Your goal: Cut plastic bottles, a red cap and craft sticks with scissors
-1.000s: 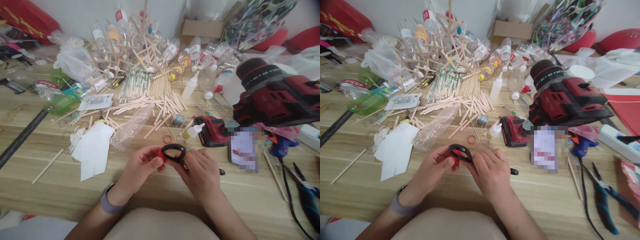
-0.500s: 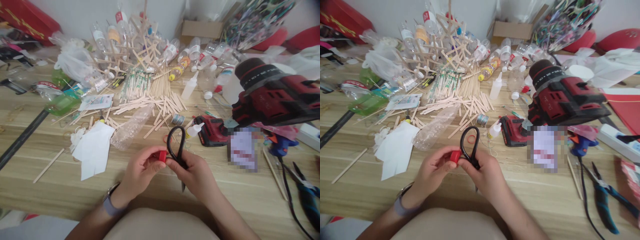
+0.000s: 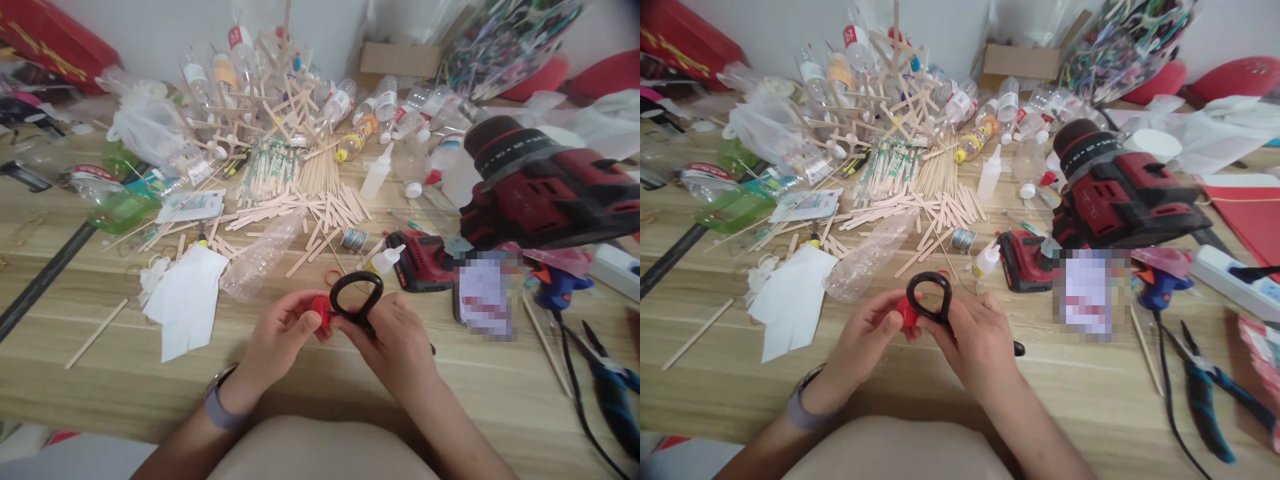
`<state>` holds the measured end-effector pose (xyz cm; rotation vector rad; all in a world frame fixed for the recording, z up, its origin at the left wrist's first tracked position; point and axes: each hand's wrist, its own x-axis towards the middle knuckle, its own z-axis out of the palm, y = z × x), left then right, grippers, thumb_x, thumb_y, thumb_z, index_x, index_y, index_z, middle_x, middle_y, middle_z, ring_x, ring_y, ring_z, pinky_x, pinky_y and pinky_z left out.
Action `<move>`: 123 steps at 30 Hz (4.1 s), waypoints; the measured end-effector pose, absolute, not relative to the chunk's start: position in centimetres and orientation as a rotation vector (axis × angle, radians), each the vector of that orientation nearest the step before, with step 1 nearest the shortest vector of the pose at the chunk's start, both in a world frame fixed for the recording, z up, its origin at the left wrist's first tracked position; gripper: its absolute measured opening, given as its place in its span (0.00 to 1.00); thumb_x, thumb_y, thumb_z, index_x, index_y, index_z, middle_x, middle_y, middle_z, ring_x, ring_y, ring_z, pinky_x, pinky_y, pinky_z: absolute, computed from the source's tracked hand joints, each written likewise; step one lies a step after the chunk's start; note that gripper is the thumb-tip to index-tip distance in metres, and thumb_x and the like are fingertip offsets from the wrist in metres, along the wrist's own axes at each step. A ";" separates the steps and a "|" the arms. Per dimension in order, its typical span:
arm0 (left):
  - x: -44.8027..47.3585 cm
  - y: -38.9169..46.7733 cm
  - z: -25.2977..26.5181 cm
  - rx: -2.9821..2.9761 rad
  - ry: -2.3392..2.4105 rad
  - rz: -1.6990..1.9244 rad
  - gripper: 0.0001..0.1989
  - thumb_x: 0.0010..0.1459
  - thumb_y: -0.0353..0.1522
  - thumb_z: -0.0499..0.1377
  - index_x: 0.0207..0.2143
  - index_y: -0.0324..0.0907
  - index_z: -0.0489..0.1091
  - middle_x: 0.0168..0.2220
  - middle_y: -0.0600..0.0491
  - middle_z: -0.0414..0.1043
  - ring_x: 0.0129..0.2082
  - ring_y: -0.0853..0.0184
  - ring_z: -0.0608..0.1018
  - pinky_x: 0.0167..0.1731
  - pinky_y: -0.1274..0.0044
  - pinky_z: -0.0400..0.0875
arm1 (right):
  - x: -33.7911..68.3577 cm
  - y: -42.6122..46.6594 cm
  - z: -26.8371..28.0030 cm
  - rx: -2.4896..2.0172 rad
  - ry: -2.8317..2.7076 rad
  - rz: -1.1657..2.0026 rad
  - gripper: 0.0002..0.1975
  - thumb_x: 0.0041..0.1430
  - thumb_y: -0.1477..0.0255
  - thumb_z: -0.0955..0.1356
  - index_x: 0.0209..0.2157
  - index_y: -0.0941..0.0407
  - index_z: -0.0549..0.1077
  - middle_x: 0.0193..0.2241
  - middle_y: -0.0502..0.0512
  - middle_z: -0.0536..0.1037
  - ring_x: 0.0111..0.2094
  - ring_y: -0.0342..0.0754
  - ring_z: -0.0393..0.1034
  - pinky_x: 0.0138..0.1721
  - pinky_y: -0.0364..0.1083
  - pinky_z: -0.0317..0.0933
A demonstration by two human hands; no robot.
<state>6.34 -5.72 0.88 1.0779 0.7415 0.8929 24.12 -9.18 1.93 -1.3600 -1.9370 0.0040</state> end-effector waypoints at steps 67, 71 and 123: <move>6.2 -5.5 0.3 0.909 0.716 0.879 0.18 0.47 0.37 0.73 0.40 0.42 0.78 0.26 0.56 0.77 0.22 0.73 0.75 0.23 0.82 0.72 | 23.6 -9.1 1.4 -1.414 -1.895 0.145 0.19 0.71 0.60 0.62 0.30 0.56 0.74 0.22 0.52 0.75 0.24 0.45 0.69 0.28 0.45 0.57; 5.9 -5.7 0.4 1.168 0.783 0.986 0.15 0.50 0.33 0.72 0.41 0.45 0.78 0.36 0.53 0.80 0.34 0.70 0.80 0.35 0.80 0.76 | 23.3 -9.2 1.9 -1.493 -1.683 0.680 0.18 0.67 0.58 0.64 0.28 0.55 0.71 0.19 0.49 0.71 0.22 0.44 0.65 0.23 0.42 0.55; 5.8 -5.9 0.2 1.291 0.757 1.002 0.13 0.56 0.34 0.68 0.44 0.46 0.78 0.46 0.49 0.79 0.44 0.64 0.79 0.44 0.75 0.75 | 22.6 -9.4 2.1 -1.575 -1.435 0.965 0.24 0.60 0.49 0.66 0.22 0.54 0.66 0.13 0.46 0.65 0.16 0.42 0.57 0.19 0.42 0.52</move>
